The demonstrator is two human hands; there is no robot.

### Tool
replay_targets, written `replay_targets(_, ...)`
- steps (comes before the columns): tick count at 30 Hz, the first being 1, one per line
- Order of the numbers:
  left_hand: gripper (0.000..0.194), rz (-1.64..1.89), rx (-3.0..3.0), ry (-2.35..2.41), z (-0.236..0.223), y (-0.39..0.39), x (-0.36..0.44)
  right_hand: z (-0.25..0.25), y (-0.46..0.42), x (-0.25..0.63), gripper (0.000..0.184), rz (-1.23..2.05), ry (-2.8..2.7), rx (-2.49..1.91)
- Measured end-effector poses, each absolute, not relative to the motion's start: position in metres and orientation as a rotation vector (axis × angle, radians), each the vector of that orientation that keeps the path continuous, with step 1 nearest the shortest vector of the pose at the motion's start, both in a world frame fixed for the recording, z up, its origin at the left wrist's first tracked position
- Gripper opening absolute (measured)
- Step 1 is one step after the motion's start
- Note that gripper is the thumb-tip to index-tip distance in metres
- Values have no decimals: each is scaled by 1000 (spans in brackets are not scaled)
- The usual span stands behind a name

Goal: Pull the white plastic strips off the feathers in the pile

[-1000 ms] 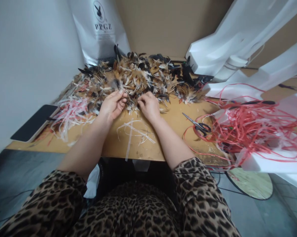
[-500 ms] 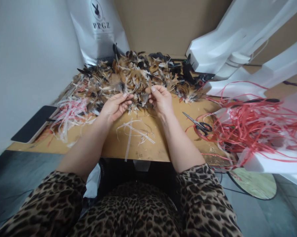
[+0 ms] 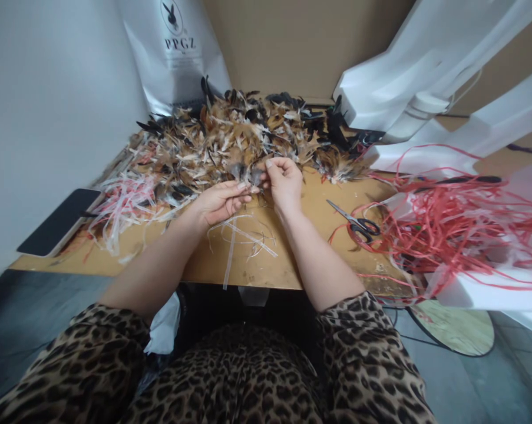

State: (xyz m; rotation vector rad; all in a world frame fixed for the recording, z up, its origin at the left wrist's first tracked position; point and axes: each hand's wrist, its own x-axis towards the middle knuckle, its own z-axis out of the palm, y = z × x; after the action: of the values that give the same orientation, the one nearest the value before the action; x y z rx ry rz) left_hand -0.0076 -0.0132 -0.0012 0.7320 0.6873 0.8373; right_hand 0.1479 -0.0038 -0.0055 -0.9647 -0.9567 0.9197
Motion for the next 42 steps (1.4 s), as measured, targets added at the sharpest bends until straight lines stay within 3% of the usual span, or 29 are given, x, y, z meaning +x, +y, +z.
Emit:
replay_targets(5, 13, 901, 750, 699, -3, -11, -6, -4, -6, 143, 30, 992, -914, -952)
replay_targets(16, 7, 1093, 891, 786, -7, -9, -6, -1, -11, 143, 40, 1496, -859, -1026)
replay_targets(42, 9, 1026, 835, 770, -4, -12, -1, -17, -10, 128, 37, 1346, -817, -857)
